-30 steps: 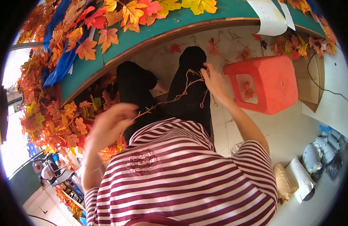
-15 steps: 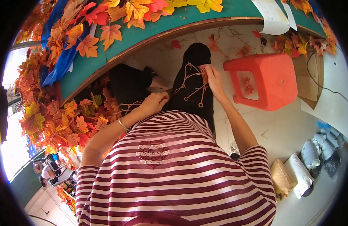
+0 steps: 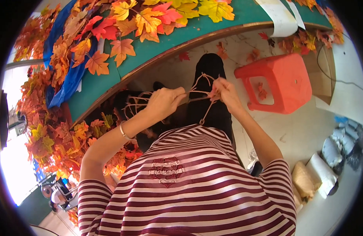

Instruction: Assembling artificial maple leaf garlands by attaching individual leaves to a plastic vine structure.

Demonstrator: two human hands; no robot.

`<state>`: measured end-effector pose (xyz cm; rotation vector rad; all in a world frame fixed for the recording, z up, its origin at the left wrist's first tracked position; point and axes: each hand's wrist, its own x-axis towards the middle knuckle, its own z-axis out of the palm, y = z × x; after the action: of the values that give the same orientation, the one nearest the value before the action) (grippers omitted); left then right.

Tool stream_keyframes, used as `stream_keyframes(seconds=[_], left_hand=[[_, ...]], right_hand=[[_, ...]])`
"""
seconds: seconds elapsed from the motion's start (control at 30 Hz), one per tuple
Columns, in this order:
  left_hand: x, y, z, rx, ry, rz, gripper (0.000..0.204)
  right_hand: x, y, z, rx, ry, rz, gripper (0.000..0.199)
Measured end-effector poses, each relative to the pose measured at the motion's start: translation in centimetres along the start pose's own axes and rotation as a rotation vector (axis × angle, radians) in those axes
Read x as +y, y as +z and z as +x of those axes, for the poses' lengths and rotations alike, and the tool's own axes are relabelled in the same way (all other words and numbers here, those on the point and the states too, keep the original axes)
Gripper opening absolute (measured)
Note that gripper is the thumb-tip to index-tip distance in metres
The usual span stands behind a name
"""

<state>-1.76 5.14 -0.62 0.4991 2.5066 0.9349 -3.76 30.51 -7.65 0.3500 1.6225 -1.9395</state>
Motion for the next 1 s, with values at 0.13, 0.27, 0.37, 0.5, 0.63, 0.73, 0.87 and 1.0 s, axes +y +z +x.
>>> stream_keyframes(seconds=[0.13, 0.27, 0.37, 0.5, 0.63, 0.73, 0.87, 1.0], left_hand=[[3.4, -1.2, -1.3, 0.108, 0.28, 0.407, 0.003], [6.5, 0.5, -1.8, 0.11, 0.34, 0.317, 0.007], [5.7, 0.1, -2.0, 0.207, 0.36, 0.228, 0.006], [2.7, -1.0, -3.2, 0.179, 0.278, 0.131, 0.015], [0.2, -1.7, -3.6, 0.227, 0.316, 0.184, 0.016], [-0.4, -0.8, -3.3, 0.183, 0.302, 0.357, 0.016], [2.3, 1.6, -1.0, 0.041, 0.329, -0.106, 0.015], [4.4, 2.7, -1.3, -0.07, 0.186, 0.055, 0.019]], right_hand=[[-0.6, -0.6, 2.9, 0.214, -0.056, -0.165, 0.026], [0.8, -2.4, 6.7, 0.356, -0.444, -0.666, 0.029], [2.7, -1.6, 7.4, 0.263, -0.54, -0.678, 0.026], [-3.3, -0.9, 3.3, -0.18, 0.036, -0.195, 0.023], [-4.8, -1.3, 1.7, -0.291, -0.087, -0.545, 0.019], [-4.4, 1.0, 2.1, -0.099, -0.418, -0.776, 0.018], [-2.0, -2.0, 3.7, 0.137, -0.363, -0.839, 0.018], [0.6, -1.4, 5.3, 0.319, -0.4, -1.459, 0.017]])
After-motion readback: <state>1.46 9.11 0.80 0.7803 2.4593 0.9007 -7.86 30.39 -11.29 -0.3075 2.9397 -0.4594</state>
